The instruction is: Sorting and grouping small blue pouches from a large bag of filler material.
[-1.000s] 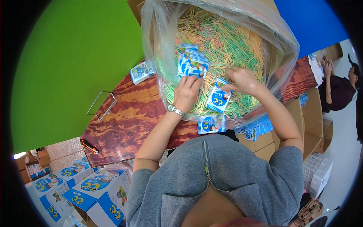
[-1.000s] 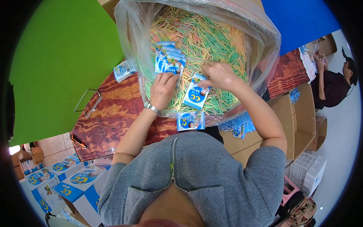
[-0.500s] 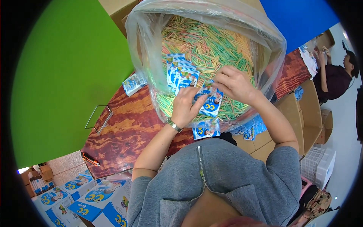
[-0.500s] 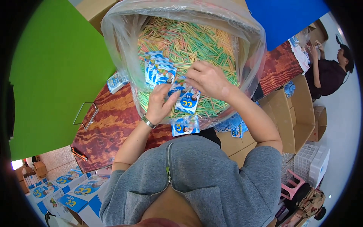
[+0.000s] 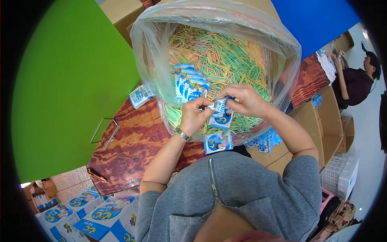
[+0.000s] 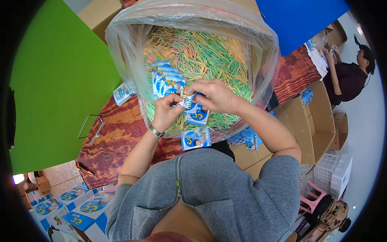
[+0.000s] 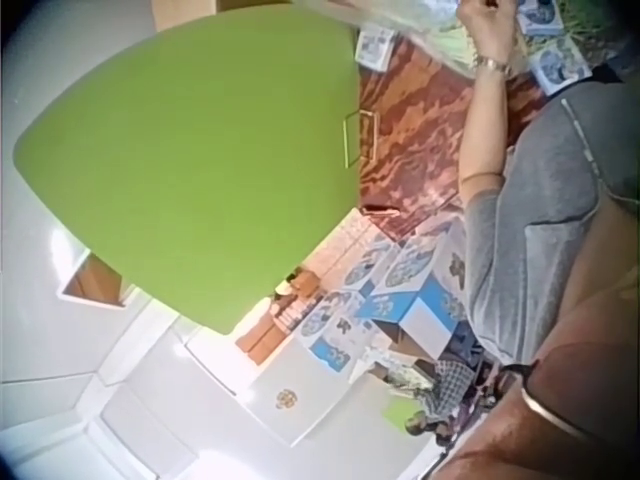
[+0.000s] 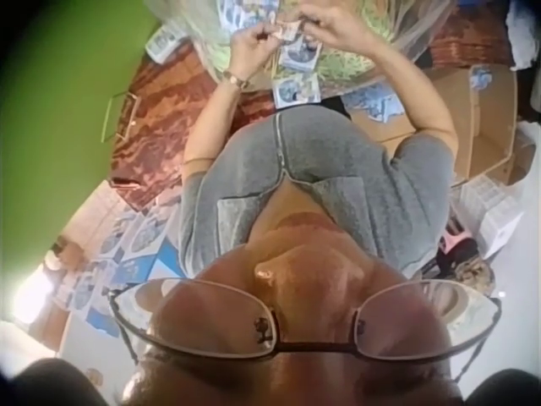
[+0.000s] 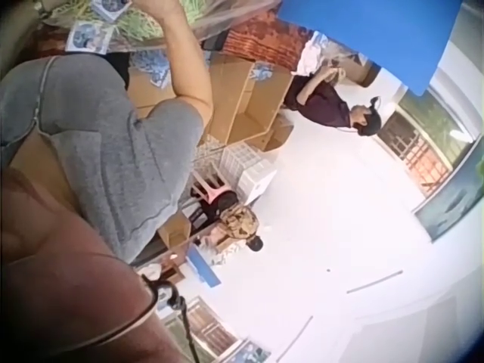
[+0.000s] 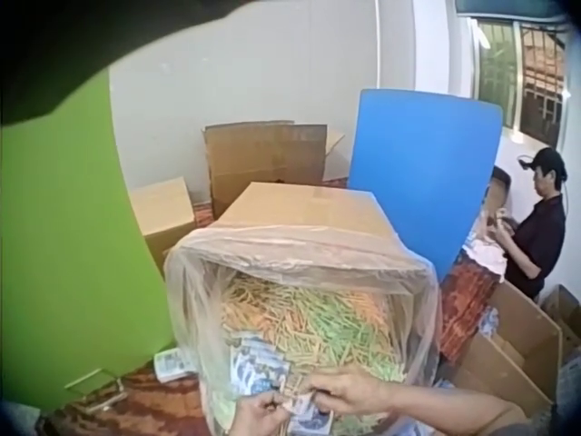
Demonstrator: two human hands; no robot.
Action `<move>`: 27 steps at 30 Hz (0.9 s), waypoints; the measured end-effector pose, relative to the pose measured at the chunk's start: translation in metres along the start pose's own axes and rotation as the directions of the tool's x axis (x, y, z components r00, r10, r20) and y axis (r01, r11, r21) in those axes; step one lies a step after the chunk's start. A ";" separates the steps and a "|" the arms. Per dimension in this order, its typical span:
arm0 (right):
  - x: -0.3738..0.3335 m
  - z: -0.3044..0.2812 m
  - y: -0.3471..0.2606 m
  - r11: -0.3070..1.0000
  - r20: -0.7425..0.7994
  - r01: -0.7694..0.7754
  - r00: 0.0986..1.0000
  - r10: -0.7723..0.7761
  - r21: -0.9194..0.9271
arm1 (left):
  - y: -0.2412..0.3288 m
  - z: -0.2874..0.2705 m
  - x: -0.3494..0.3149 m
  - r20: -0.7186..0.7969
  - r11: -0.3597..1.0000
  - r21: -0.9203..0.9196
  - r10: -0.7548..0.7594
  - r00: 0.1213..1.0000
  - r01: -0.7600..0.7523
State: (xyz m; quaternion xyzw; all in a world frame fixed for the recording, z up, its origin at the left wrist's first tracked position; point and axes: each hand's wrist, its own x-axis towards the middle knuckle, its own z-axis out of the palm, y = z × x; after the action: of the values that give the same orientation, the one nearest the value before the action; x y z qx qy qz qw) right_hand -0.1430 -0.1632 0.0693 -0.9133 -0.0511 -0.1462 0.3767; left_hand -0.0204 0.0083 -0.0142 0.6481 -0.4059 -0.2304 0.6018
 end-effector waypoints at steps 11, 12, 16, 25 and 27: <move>0.011 -0.001 -0.001 0.996 -0.045 -0.040 0.998 0.036 -0.079 | 0.004 0.002 0.004 0.081 0.996 -0.035 -0.080 0.993 0.083; 0.008 0.002 -0.001 0.999 -0.066 0.008 0.998 -0.011 -0.049 | 0.001 -0.001 0.002 0.091 0.996 -0.039 -0.077 0.993 0.080; 0.001 -0.006 0.001 0.995 0.132 -0.080 0.989 0.072 0.057 | -0.008 -0.002 -0.003 -0.008 0.996 -0.049 -0.074 0.997 0.074; -0.059 -0.069 0.104 0.513 -0.041 -0.375 0.835 0.549 -0.772 | 0.002 -0.004 -0.004 0.034 0.988 -0.053 -0.144 0.989 0.145; -0.063 -0.061 0.102 0.479 -0.069 -0.393 0.824 0.563 -0.785 | 0.002 -0.005 -0.005 0.043 0.987 -0.028 -0.156 0.987 0.157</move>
State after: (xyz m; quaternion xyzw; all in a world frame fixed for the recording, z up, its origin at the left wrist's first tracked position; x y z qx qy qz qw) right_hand -0.1960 -0.2773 0.0222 -0.9698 0.2366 0.0495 -0.0325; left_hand -0.0198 0.0149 -0.0128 0.6635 -0.3623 -0.2965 0.5836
